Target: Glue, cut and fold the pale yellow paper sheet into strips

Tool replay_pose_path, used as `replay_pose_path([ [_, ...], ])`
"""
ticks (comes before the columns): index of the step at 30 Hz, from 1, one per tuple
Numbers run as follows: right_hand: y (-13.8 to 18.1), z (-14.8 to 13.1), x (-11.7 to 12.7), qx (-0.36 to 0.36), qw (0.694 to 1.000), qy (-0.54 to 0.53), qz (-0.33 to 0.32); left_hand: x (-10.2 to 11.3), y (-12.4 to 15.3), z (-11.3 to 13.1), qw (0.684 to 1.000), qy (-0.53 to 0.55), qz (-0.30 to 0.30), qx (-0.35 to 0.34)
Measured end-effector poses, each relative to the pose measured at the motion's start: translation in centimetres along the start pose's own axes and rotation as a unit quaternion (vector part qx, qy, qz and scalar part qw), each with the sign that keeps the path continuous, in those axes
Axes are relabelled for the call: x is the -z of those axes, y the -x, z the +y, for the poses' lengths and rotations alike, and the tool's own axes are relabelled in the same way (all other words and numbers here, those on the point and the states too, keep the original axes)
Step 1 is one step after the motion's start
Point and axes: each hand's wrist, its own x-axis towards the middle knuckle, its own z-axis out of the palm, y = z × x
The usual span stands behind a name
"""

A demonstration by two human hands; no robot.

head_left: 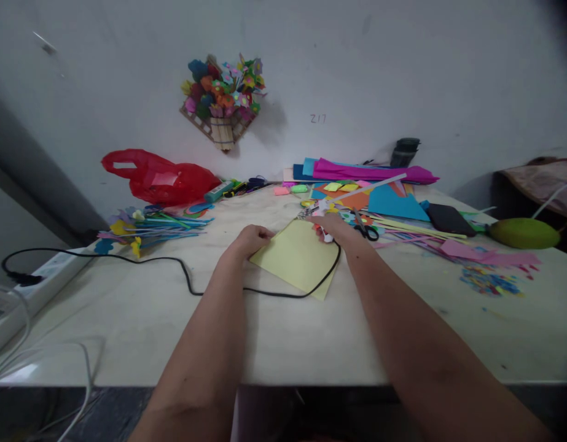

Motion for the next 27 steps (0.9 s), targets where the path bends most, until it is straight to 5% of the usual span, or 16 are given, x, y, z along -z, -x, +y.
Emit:
replay_pose_path([
  [17, 0.8, 0.0, 1.0, 0.039, 0.995, 0.034, -0.081, -0.1, -0.1, -0.2, 1.000, 0.011, -0.003, -0.002],
  [27, 0.6, -0.1, 0.2, 0.015, 0.999, 0.041, -0.019, -0.1, -0.1, -0.2, 1.000, 0.002, 0.000, -0.003],
])
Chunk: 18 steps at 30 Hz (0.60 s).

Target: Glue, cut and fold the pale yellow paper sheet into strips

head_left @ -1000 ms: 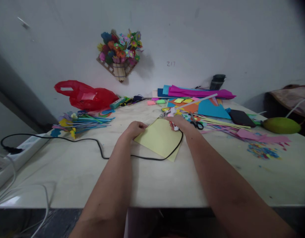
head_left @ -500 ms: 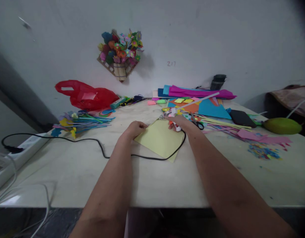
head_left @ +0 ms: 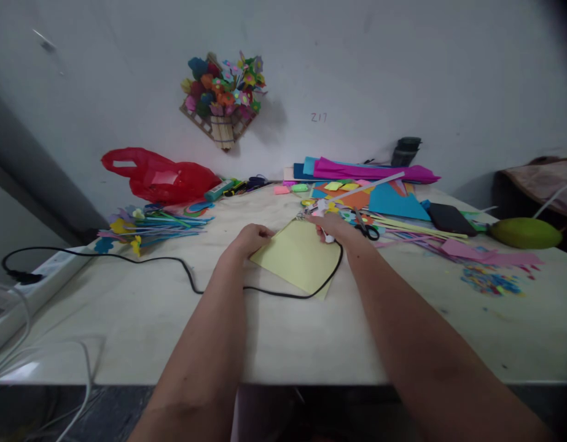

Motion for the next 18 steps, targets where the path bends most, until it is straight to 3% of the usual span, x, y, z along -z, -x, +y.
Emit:
replay_pose_path([
  [11, -0.26, 0.09, -0.15, -0.002, 1.000, 0.020, 0.013, 0.12, 0.18, 0.29, 1.000, -0.009, 0.000, -0.001],
  [18, -0.14, 0.42, 0.55, 0.042, 0.996, 0.028, -0.069, 0.08, 0.17, 0.21, 1.000, 0.002, -0.002, 0.007],
])
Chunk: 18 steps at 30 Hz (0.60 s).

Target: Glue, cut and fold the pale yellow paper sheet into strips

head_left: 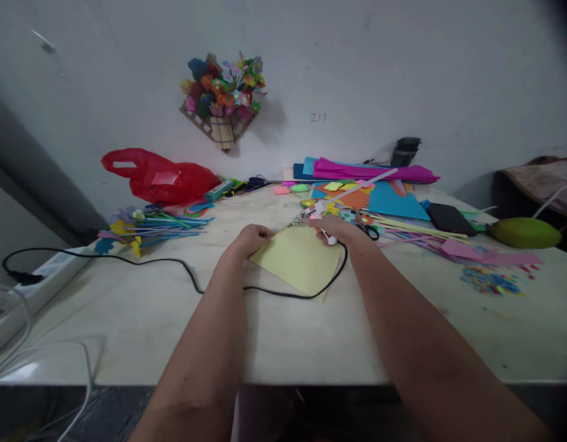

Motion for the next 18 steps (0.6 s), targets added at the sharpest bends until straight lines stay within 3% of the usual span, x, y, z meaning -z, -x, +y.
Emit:
replay_pose_path([
  [3, 0.22, -0.09, 0.19, 0.010, 1.000, 0.002, -0.011, 0.00, 0.07, -0.02, 1.000, 0.003, 0.006, -0.006],
  [10, -0.28, -0.11, -0.45, -0.034, 0.993, -0.045, 0.107, -0.05, -0.02, -0.10, 1.000, -0.004, 0.005, -0.010],
  [18, -0.25, -0.16, -0.68, -0.030, 0.992, -0.074, 0.100, -0.03, -0.03, -0.11, 1.000, -0.002, 0.002, -0.008],
])
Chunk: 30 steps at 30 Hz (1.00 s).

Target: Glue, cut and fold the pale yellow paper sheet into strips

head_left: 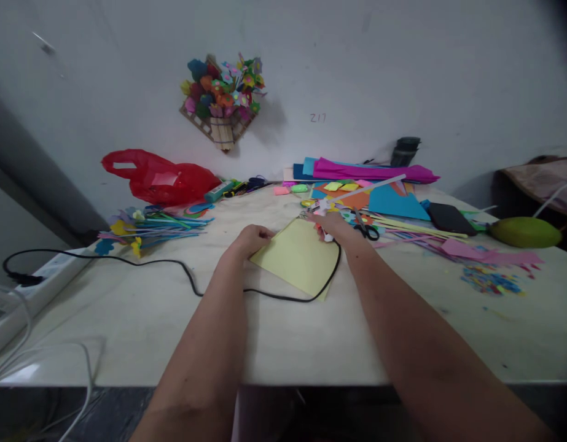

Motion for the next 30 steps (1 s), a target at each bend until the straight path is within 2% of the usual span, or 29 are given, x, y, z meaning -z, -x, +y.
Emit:
replay_pose_path([
  [7, 0.2, -0.5, -0.1, -0.007, 0.999, 0.041, 0.005, 0.0, -0.1, 0.0, 1.000, -0.014, -0.003, -0.005],
  [13, -0.8, 0.0, -0.5, -0.029, 0.998, 0.043, 0.028, -0.1, -0.2, -0.3, 1.000, -0.005, -0.001, -0.005],
  [25, -0.3, -0.2, -0.1, -0.021, 0.998, 0.066, -0.009, -0.1, -0.2, -0.2, 1.000, -0.014, -0.004, -0.004],
  [30, -0.2, 0.0, 0.1, 0.011, 0.996, 0.078, -0.040, 0.0, 0.1, 0.2, 0.999, -0.043, 0.006, -0.010],
])
